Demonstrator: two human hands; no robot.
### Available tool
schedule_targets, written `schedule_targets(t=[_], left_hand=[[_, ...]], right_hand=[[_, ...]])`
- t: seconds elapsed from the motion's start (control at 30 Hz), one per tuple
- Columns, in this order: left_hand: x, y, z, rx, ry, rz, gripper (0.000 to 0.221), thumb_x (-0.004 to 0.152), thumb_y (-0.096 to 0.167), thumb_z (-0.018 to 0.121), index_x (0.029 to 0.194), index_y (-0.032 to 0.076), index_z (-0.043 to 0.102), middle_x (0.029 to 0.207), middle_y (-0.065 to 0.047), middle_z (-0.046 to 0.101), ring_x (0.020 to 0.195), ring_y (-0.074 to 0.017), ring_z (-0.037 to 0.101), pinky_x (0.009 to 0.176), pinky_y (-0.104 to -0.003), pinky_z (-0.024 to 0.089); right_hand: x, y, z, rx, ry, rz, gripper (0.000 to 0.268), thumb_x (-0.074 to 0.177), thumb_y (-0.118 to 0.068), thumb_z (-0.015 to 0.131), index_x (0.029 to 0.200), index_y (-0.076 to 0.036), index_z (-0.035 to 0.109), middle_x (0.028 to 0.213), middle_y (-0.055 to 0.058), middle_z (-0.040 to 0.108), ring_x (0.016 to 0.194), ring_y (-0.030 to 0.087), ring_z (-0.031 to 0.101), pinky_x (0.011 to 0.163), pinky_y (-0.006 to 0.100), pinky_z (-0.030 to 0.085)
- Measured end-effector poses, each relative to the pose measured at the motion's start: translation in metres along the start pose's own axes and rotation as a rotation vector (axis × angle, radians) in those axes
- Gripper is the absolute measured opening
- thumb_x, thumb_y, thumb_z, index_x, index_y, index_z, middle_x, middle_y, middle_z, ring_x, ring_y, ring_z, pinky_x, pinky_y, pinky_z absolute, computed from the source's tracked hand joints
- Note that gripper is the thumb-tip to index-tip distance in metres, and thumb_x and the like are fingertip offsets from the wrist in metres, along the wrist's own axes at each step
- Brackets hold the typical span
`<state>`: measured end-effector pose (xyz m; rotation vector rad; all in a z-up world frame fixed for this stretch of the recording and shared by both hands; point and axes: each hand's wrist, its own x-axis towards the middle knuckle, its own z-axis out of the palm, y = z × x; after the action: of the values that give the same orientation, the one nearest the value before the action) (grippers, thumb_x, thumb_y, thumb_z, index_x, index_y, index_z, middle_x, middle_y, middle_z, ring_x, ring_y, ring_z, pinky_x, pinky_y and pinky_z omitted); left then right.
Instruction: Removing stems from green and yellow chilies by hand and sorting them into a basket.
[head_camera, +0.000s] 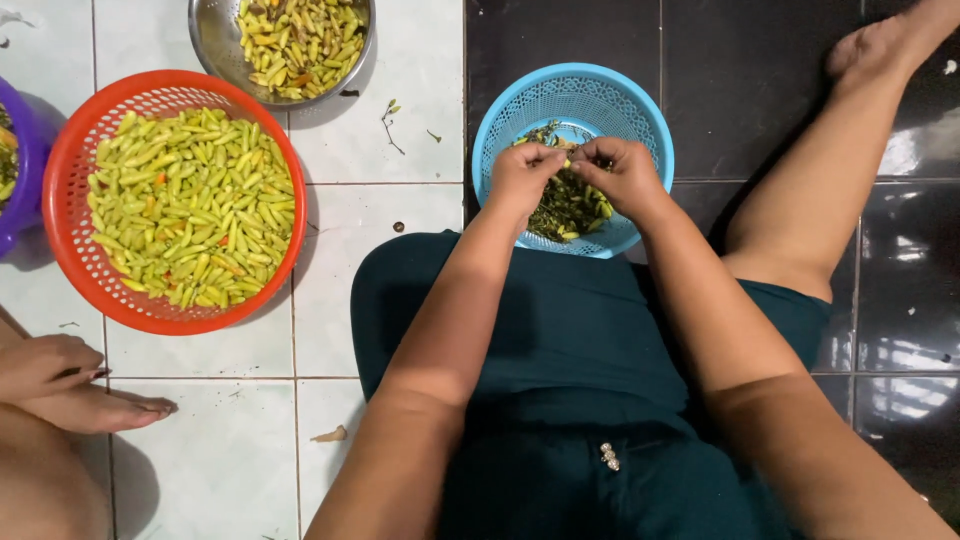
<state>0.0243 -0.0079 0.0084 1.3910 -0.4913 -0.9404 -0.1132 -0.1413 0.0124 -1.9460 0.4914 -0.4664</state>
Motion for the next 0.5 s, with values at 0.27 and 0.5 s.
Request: schedule_targets(t=[0.27,0.5], left_hand=[[-0.008,-0.027,0.024,0.224,0.307,0.204,0.018,0.099,0.011,0.067,0.084,0.004,0.073,0.057,-0.002,0.051,0.052,-0.0084,0.048,0.048,-0.028,0.038],[-0.022,0.011,0.019,-0.085,0.370,-0.038,0.014,0.106,0.018,0.059,0.108,0.006,0.066,0.091,-0.004,0.061,0.079,-0.0119,0.059,0.067,-0.028,0.055]], right_hand=[[-0.002,0.048,0.016,-0.302,0.133,-0.094,0.010,0.095,-0.013,0.079,0.089,-0.011,0.071,0.072,0.009,0.064,0.074,0.032,0.063,0.071,0.042,0.050],[0.011,0.075,-0.004,-0.381,0.131,0.060,0.033,0.088,-0.003,0.075,0.120,-0.009,0.066,0.109,0.019,0.072,0.101,0.038,0.070,0.086,0.052,0.054]])
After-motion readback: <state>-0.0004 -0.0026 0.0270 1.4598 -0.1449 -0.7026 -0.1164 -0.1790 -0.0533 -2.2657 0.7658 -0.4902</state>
